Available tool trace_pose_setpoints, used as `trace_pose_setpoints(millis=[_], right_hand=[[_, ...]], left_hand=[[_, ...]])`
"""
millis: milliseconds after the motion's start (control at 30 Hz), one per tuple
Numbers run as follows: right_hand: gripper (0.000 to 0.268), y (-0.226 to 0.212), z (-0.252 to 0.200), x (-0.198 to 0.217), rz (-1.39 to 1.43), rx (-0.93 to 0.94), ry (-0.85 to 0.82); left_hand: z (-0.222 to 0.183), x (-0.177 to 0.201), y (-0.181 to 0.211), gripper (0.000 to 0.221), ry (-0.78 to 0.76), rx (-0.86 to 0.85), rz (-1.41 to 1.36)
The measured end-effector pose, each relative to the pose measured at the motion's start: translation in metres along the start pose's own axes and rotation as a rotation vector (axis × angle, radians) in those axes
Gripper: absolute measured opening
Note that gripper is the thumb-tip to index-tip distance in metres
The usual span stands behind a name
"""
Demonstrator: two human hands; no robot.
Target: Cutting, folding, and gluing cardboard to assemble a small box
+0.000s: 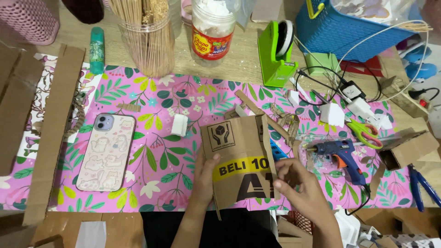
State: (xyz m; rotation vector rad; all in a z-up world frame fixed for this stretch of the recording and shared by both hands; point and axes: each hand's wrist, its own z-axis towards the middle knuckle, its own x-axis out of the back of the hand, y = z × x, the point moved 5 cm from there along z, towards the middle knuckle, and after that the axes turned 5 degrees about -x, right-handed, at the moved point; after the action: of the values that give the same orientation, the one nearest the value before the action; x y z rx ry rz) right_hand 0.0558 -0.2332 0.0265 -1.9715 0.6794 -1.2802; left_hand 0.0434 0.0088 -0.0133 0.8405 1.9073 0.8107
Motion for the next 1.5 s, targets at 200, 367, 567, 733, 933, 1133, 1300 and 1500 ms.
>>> trace_pose_setpoints(millis=[200, 367, 567, 733, 933, 1133, 1300, 1500], right_hand=[[0.075, -0.053, 0.02, -0.014, -0.062, -0.103, 0.303], [0.034, -0.031, 0.036, -0.039, 0.134, 0.132, 0.23], [0.048, -0.097, 0.046, -0.06, 0.352, 0.372, -0.198], [0.034, -0.141, 0.097, -0.086, -0.119, 0.652, -0.087], [0.082, -0.154, 0.141, -0.132, -0.722, 0.802, -0.051], [0.05, -0.153, 0.136, -0.099, -0.303, 0.75, -0.087], [0.067, -0.119, 0.11, -0.066, 0.903, 0.239, -0.507], [0.027, -0.123, 0.063, -0.049, 1.306, 0.369, -0.806]], left_hand=[[-0.018, 0.001, -0.001, 0.092, -0.035, -0.092, 0.299], [-0.062, 0.028, 0.01, 0.071, -0.108, -0.272, -0.055], [-0.122, 0.093, 0.041, 0.086, 0.666, 0.301, -0.188], [-0.141, 0.129, 0.042, 0.094, 0.602, 0.329, 0.268], [-0.132, 0.134, 0.021, 0.094, 0.473, 0.196, 0.326], [-0.128, 0.12, 0.029, 0.085, 0.461, 0.033, 0.111], [-0.108, 0.107, 0.011, 0.089, 0.463, 0.111, 0.181], [-0.082, 0.058, 0.009, 0.065, 0.152, -0.298, 0.049]])
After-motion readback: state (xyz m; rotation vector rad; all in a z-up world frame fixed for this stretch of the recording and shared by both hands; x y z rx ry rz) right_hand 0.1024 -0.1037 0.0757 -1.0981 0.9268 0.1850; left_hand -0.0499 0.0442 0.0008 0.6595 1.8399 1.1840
